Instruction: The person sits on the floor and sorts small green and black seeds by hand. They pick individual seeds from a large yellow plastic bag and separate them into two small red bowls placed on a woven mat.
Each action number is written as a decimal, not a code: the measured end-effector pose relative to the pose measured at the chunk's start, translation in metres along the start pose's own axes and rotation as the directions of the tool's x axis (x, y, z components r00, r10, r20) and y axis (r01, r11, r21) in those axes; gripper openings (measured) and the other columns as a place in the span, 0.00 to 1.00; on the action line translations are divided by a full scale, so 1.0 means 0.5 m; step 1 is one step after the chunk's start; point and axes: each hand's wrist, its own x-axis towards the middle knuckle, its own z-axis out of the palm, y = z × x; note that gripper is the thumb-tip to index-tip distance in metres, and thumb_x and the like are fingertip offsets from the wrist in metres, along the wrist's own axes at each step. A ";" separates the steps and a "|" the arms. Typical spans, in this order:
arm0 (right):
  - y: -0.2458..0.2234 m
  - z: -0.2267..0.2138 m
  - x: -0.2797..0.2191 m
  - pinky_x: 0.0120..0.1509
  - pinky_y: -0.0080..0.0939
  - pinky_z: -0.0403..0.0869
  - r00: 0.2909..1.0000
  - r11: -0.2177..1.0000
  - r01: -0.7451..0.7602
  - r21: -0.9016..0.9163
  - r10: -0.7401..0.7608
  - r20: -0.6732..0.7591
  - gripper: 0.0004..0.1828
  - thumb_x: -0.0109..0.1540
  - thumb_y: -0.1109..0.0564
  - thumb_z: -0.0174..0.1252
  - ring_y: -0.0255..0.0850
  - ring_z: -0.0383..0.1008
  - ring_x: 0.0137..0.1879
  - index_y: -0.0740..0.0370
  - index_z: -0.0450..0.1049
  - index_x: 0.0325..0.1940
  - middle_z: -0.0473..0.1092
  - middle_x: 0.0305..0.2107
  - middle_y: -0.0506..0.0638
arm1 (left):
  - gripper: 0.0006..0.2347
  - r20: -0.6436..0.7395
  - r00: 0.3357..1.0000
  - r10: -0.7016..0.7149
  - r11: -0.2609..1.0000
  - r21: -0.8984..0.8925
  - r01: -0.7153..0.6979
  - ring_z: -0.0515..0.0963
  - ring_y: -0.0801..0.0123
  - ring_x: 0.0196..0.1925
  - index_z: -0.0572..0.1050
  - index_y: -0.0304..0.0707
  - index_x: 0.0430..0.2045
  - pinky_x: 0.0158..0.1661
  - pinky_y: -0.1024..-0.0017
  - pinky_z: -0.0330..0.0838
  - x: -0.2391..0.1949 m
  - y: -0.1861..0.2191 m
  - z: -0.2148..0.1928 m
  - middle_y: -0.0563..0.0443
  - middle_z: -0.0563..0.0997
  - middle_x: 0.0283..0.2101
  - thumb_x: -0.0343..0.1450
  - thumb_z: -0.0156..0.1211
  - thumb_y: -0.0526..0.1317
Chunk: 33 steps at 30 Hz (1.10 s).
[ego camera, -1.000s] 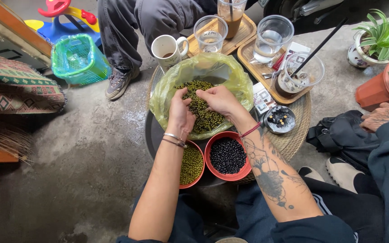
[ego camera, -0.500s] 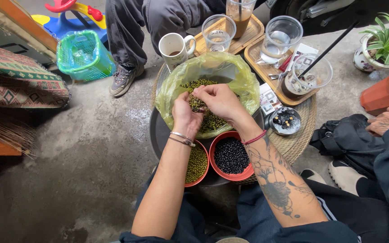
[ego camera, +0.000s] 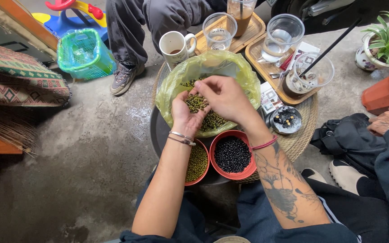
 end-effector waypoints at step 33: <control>0.060 -0.105 0.013 0.52 0.38 0.85 1.000 0.998 0.023 0.065 -0.023 0.002 0.17 0.71 0.45 0.70 0.32 0.84 0.47 0.53 0.89 0.60 0.87 0.40 0.46 | 0.16 0.933 0.306 -0.192 -0.967 -0.127 -0.220 0.80 0.45 0.57 0.86 0.33 0.48 0.61 0.52 0.74 0.096 -0.110 0.063 0.41 0.83 0.46 0.75 0.60 0.45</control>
